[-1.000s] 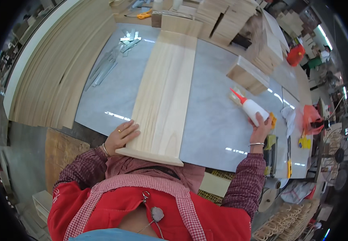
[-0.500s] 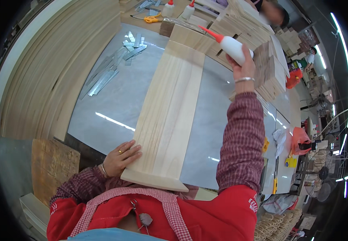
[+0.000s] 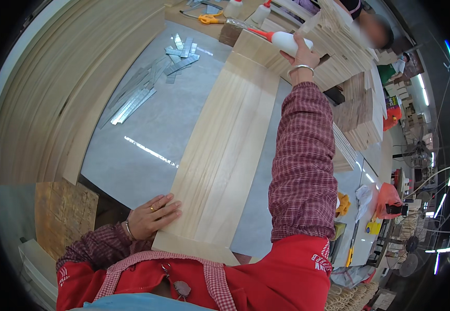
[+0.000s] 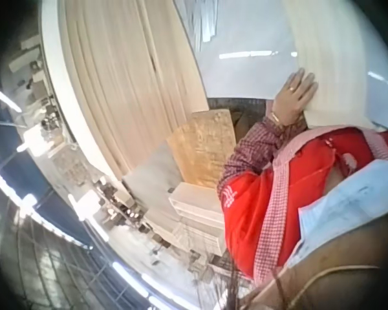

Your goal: Apply glue to wooden components and use a pneumatic nail gun to assemble them into a structure.

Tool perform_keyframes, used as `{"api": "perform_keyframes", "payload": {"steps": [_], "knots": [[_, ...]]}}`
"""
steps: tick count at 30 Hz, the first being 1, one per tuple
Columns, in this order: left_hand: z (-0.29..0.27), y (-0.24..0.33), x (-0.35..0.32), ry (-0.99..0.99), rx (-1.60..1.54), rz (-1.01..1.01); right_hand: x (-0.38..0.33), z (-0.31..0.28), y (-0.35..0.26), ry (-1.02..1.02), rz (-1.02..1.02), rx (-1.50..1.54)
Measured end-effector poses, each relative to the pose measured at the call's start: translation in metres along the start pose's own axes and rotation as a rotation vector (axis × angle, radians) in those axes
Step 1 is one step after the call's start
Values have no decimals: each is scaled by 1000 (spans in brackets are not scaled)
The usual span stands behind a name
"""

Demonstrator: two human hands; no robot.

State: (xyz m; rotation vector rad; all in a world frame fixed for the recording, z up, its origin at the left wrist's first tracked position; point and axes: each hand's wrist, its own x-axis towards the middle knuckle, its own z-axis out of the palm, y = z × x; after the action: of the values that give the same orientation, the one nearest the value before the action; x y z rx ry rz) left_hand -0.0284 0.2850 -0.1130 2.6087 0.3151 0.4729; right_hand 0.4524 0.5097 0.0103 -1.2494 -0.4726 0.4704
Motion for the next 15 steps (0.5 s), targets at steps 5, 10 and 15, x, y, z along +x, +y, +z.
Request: {"api": "perform_keyframes", "payload": {"steps": [5,10,15], "knots": [[0,-2,-1,-13,20,0,7,9,3,-24,-23,-41],[-2,-1,0,-27,-2,-15,11,15,10,-10,-31,-82],[0,-1,-2,-52,-16,-14,8,18,13,12,-37,-86]]}}
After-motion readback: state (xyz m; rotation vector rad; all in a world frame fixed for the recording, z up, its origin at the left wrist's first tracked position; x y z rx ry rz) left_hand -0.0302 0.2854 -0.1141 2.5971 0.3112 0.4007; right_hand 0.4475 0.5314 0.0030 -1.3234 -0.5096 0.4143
